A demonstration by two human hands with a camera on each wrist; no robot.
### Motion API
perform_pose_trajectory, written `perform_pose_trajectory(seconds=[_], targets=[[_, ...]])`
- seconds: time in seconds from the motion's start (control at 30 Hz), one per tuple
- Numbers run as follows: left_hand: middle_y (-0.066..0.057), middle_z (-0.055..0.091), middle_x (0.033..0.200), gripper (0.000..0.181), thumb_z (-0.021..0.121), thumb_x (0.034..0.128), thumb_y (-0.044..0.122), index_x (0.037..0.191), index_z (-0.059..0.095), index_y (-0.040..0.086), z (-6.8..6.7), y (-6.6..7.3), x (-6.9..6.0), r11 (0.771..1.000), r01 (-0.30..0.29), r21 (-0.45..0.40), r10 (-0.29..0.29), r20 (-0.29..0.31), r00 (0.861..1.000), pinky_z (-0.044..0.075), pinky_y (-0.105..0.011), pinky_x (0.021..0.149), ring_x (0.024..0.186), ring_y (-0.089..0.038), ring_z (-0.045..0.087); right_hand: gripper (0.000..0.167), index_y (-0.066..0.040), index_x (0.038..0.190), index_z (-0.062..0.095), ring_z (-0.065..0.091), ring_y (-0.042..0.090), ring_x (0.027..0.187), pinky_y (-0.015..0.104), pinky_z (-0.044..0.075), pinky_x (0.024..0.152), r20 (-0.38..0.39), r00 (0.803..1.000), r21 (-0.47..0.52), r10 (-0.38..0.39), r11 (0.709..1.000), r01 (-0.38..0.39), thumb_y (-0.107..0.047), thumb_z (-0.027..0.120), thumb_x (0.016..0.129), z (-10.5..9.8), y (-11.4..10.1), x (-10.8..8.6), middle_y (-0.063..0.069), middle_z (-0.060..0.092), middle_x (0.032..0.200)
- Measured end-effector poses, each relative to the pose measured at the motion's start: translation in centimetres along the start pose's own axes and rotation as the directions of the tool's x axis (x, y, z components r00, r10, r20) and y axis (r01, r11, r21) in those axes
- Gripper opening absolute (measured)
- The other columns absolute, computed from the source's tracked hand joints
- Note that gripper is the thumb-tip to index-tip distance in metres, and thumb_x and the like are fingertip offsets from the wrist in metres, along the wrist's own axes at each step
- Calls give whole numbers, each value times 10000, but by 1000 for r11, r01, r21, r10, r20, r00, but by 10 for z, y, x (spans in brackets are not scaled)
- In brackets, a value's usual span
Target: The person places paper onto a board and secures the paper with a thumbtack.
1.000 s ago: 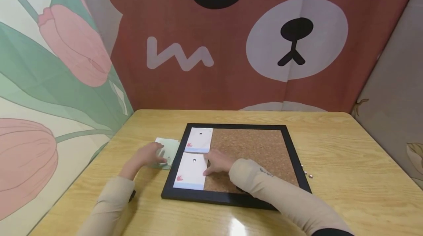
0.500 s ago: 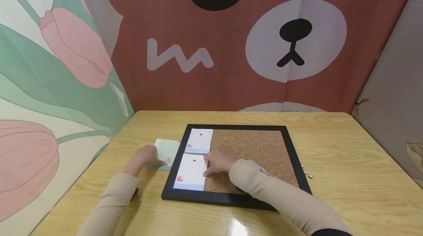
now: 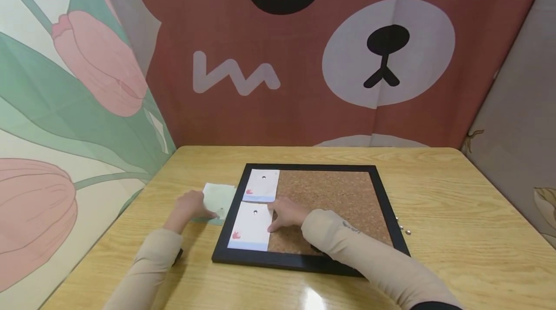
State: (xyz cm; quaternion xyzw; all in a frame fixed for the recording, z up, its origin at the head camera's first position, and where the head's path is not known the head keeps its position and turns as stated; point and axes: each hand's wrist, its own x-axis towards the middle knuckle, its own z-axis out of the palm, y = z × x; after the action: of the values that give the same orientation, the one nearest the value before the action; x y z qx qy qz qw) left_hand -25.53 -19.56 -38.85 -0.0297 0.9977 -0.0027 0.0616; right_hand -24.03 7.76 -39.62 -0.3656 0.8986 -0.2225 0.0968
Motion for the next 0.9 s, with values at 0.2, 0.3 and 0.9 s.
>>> perform_pose_trajectory(seconds=[0.2,0.3,0.9], targets=[[-139,595,801,547,783,604,462,862,614,10,1,0,2,999,31,-25,-32,-25,999,458,-427,664,701,-244,539,233,-93,749,567,313,95,593,229,259,510,3,1000,8,7,1000,-7,-221,757,711,0,0,1,-21,387,628],[-124,596,787,477,780,646,387,876,610,5,1,1,3,998,41,-55,-43,-42,998,454,-441,686,677,-224,525,218,-98,752,575,322,96,594,230,269,515,4,1000,21,16,1000,-16,-211,758,711,0,-1,1,-5,420,639],[-143,650,876,163,628,771,50,919,661,-12,-12,-3,-4,957,-42,-286,-33,-251,967,458,-325,497,602,-183,552,233,-95,734,553,333,95,589,235,278,512,13,1000,17,27,999,-27,-217,752,719,0,0,1,-23,421,633]])
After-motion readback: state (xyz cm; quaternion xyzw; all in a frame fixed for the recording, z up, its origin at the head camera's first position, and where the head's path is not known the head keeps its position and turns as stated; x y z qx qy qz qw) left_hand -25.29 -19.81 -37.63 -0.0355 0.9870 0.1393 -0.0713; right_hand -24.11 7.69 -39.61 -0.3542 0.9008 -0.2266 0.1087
